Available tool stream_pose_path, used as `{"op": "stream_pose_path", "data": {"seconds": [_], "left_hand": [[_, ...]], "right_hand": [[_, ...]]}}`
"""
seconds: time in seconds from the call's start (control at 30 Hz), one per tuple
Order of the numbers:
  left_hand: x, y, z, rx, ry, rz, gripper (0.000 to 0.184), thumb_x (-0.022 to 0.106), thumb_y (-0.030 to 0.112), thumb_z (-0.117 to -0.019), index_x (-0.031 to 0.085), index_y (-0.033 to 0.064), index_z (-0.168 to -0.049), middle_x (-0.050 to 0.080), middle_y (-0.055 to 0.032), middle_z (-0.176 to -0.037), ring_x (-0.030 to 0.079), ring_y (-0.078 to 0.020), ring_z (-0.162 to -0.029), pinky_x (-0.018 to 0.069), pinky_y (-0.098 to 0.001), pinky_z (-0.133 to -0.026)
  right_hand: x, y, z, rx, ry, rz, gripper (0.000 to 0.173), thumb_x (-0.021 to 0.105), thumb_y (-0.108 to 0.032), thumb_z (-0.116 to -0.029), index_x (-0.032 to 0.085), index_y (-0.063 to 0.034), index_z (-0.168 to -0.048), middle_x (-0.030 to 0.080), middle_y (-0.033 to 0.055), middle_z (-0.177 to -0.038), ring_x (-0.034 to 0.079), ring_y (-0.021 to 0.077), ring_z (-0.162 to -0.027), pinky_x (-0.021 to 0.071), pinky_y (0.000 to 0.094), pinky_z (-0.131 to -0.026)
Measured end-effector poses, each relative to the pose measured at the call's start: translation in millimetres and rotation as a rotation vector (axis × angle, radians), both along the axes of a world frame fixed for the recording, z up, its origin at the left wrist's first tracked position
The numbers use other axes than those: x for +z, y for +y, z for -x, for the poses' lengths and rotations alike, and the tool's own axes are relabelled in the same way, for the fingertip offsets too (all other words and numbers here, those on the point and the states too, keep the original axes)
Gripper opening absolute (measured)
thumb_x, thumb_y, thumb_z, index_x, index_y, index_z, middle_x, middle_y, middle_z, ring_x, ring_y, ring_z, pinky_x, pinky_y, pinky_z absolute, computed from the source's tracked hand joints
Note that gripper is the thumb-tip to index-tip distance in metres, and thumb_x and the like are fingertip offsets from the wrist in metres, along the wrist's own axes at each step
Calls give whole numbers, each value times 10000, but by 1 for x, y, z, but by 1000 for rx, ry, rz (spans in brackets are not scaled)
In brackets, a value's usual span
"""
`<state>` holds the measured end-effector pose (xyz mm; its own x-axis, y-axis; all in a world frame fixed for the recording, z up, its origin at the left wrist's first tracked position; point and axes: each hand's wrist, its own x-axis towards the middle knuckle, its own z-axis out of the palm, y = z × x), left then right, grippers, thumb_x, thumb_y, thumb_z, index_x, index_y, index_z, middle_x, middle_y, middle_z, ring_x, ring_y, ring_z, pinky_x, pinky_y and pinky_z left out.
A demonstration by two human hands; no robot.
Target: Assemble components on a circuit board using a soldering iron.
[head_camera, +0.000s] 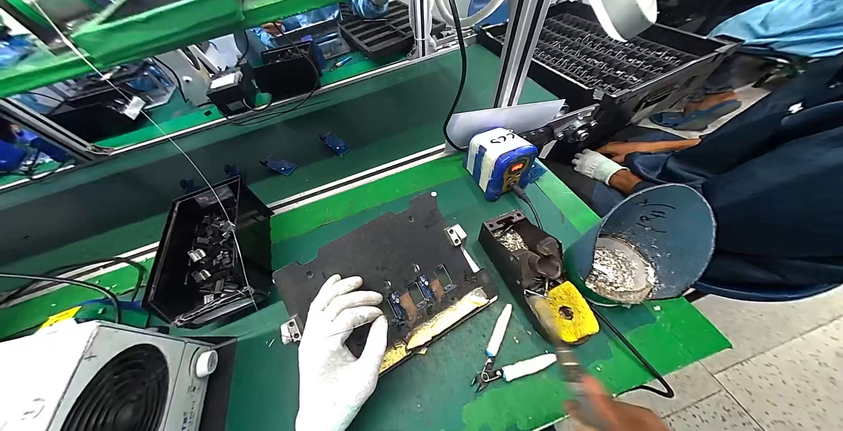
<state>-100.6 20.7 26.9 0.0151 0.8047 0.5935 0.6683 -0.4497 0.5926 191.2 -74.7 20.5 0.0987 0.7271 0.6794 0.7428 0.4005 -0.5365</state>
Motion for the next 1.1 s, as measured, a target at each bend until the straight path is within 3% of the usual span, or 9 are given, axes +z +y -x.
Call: {"op": "stream_pose_path", "data": {"seconds": [0.07,0.2,0.27,0.33,0.5,0.73,1.1], "left_hand": [[0,0,-1,8,9,5,105,680,272,-892,764,238,-841,769,85,-1054,595,-238,-1296,358,-458,-1213],[1,0,-2,14,19,19,110,676,281,-898,766,244,-847,765,94,-1065,579,-226,-1312,340,-449,-1220],[1,0,-2,24,18,17,112,674,276,-901,765,239,-847,765,89,-1067,581,-232,-1312,351,-452,-1216],[0,-2,-2,32,9,14,119,666,270,-899,762,234,-839,769,81,-1060,588,-242,-1305,360,-460,-1211],[2,-1,-3,20,-7,16,114,650,257,-903,741,222,-846,767,68,-1073,594,-247,-1301,360,-460,-1217],[2,0,-2,15,-26,11,111,640,252,-911,728,227,-849,765,72,-1065,603,-241,-1288,387,-454,-1198],[1,-1,-1,8,-16,18,113,643,249,-915,734,229,-852,764,78,-1075,592,-238,-1300,385,-454,-1197]], "right_hand": [[-12,1,-36,-147,51,20,420,455,-265,-1085,576,50,-1335,664,173,-921,680,172,-757,582,306,-668],[-44,10,-72,-295,64,106,402,506,-165,-1068,614,122,-1328,724,248,-992,705,222,-800,589,333,-738],[-37,3,-57,-191,36,92,395,486,-188,-1077,608,100,-1319,714,202,-926,704,193,-752,594,328,-672],[-28,-4,-25,-18,22,78,366,499,-235,-1056,651,18,-1274,685,141,-833,678,192,-694,569,339,-609],[-24,3,66,391,25,59,326,593,-202,-985,722,-95,-1265,682,97,-798,657,215,-689,545,346,-591],[-40,11,87,374,-35,116,320,616,-203,-978,740,-131,-1263,658,78,-769,623,198,-657,505,313,-553],[-35,11,91,321,-51,119,323,617,-206,-973,748,-124,-1257,639,61,-733,597,188,-625,481,308,-528]]}}
